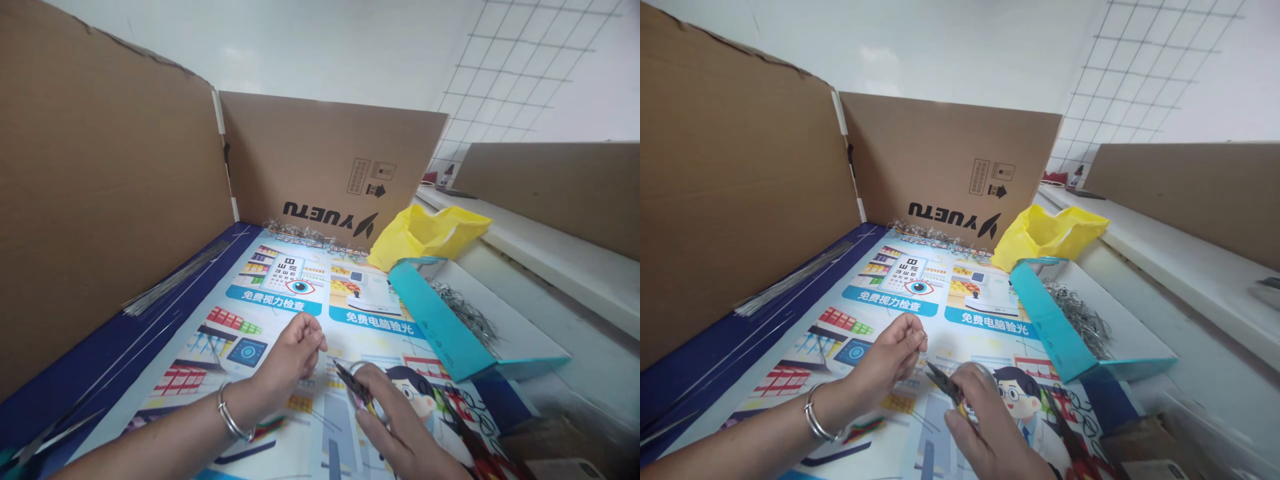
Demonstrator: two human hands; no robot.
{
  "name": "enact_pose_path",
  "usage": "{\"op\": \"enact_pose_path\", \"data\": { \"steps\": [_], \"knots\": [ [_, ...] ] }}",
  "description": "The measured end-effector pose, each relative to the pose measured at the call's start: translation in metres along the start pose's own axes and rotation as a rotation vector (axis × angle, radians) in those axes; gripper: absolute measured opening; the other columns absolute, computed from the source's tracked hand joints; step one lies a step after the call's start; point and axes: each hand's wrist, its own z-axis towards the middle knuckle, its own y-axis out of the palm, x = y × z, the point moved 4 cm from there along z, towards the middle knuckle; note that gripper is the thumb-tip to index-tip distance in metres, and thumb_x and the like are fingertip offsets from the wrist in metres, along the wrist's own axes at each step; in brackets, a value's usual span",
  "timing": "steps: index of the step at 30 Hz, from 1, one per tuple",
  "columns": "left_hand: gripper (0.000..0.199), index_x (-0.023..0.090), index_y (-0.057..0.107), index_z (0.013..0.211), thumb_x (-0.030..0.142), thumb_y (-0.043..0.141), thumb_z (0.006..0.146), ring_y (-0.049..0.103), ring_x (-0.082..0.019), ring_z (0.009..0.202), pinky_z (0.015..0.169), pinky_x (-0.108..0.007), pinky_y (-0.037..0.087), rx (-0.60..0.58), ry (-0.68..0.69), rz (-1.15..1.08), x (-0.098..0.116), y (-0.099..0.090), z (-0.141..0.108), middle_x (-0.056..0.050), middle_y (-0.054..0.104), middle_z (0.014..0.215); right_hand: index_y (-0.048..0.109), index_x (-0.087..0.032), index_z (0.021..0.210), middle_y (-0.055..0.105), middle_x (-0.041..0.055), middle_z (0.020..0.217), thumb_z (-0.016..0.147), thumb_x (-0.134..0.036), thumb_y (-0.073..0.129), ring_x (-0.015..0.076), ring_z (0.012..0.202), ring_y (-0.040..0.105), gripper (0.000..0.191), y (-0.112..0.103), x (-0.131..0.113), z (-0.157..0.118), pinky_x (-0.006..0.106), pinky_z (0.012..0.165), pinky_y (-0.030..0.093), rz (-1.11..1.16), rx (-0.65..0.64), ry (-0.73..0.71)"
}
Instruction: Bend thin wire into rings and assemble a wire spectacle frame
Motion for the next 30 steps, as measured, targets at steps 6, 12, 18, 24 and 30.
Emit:
{"op": "enact_pose_path", "data": {
  "steps": [6, 12, 18, 24, 30],
  "knots": [
    [0.027, 0.02, 0.041, 0.08, 0.039, 0.06, 0.081, 0.024, -0.001, 0.037, 0.036, -0.016, 0.015, -0.045, -0.01, 0.002, 0.0015, 0.0034, -0.0032, 0.007, 0.053, 0.067, 0.042, -0.024, 0.118, 0.057, 0.0095, 0.11, 0.09, -0.025, 0.045, 0.023, 0.101, 0.056, 0.027, 0.0004, 0.002, -0.0035, 0.034, 0.083, 0.05, -0.11, 0.079, -0.087],
    [0.026, 0.02, 0.042, 0.08, 0.04, 0.06, 0.082, 0.024, -0.001, 0.036, 0.035, -0.016, 0.014, -0.072, -0.032, -0.014, -0.0018, 0.0027, -0.0028, 0.007, 0.054, 0.067, 0.039, -0.023, 0.124, 0.054, 0.0122, 0.119, 0.089, -0.025, 0.047, 0.0262, 0.112, 0.052, 0.035, 0.0009, 0.0032, -0.007, 0.038, 0.088, 0.048, -0.152, 0.096, -0.11],
    [0.028, 0.021, 0.042, 0.079, 0.041, 0.06, 0.081, 0.02, -0.001, 0.034, 0.035, -0.017, 0.012, -0.078, -0.059, -0.046, -0.0007, 0.0035, -0.0038, 0.008, 0.051, 0.063, 0.044, -0.022, 0.114, 0.057, 0.0088, 0.103, 0.09, -0.022, 0.043, 0.0213, 0.095, 0.056, 0.024, 0.0012, 0.0059, -0.0024, 0.034, 0.082, 0.05, -0.058, 0.067, -0.063],
    [0.028, 0.02, 0.042, 0.079, 0.041, 0.061, 0.082, 0.022, -0.001, 0.034, 0.035, -0.016, 0.014, -0.067, -0.049, -0.037, 0.0005, 0.0023, -0.0031, 0.009, 0.05, 0.062, 0.038, -0.025, 0.121, 0.054, 0.0097, 0.114, 0.09, -0.02, 0.044, 0.0228, 0.107, 0.052, 0.032, -0.0008, 0.0027, -0.0044, 0.034, 0.086, 0.048, -0.081, 0.053, -0.11],
    [0.028, 0.02, 0.042, 0.081, 0.041, 0.061, 0.082, 0.022, -0.001, 0.035, 0.034, -0.015, 0.013, -0.098, -0.063, -0.048, -0.0036, 0.0043, -0.004, 0.007, 0.054, 0.066, 0.033, -0.025, 0.125, 0.052, 0.0101, 0.118, 0.09, -0.019, 0.044, 0.024, 0.111, 0.049, 0.037, -0.0004, -0.001, -0.0045, 0.036, 0.09, 0.045, -0.122, 0.034, -0.12]
  ]
}}
